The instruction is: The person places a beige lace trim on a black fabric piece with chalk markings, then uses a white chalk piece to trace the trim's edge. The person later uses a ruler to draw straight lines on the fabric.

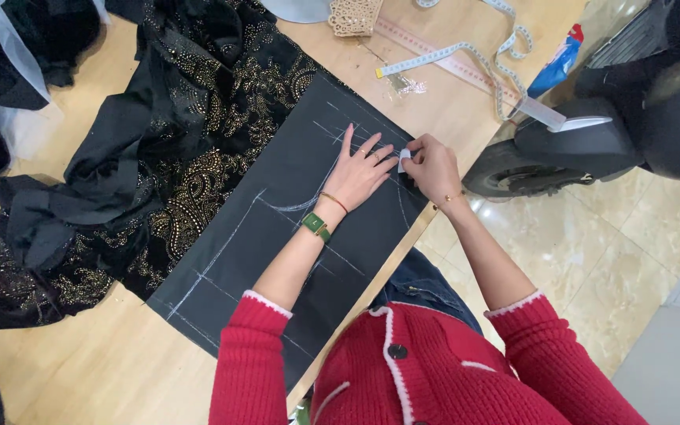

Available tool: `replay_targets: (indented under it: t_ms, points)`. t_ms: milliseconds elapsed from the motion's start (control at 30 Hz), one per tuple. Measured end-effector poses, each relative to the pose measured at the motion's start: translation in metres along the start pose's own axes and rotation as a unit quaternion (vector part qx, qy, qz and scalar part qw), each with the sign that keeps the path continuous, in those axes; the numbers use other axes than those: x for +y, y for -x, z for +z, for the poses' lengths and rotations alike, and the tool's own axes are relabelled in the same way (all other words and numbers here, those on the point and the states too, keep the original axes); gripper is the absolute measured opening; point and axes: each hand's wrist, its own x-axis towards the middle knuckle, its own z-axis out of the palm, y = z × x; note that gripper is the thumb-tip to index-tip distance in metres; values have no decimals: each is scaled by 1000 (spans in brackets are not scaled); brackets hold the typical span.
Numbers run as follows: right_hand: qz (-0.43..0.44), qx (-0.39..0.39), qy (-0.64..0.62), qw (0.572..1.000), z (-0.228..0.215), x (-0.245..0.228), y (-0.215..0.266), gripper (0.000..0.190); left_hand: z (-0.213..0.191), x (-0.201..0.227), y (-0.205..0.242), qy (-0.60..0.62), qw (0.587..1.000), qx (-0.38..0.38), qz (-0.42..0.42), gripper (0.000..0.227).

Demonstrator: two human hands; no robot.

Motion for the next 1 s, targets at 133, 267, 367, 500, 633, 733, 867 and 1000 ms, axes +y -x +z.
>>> replay_targets:
  t_ms: [133, 267, 367, 500, 633, 733, 867, 1000]
  points:
    - [6, 2, -37, 999, -13, -20, 17, 33, 3, -3, 2, 6, 1000, 2, 8, 29]
    - [5, 2, -45, 999, -14, -14, 24, 31, 2, -2, 8, 19, 1000, -4, 17, 24]
    - [3, -6, -45, 999, -9, -10, 24, 32, 8, -1, 13, 29, 999, 3, 25, 23]
    - [5, -15, -34, 999, -6, -13, 26, 33, 14, -3, 16, 40, 998, 13, 36, 22]
    - [4, -8, -29, 1000, -4, -17, 27, 31, 13, -5, 15, 20, 999, 11, 47, 23]
    - [4, -10, -2, 1000, -1, -14, 25, 32, -7, 0, 13, -11, 999, -7, 43, 28]
    - [-11, -33, 51, 998, 0, -13, 35, 31, -16, 2, 11, -28, 999, -16, 30, 27]
    - [9, -136, 88, 987, -25, -38, 67, 32, -21, 4, 10, -35, 999, -30, 24, 29]
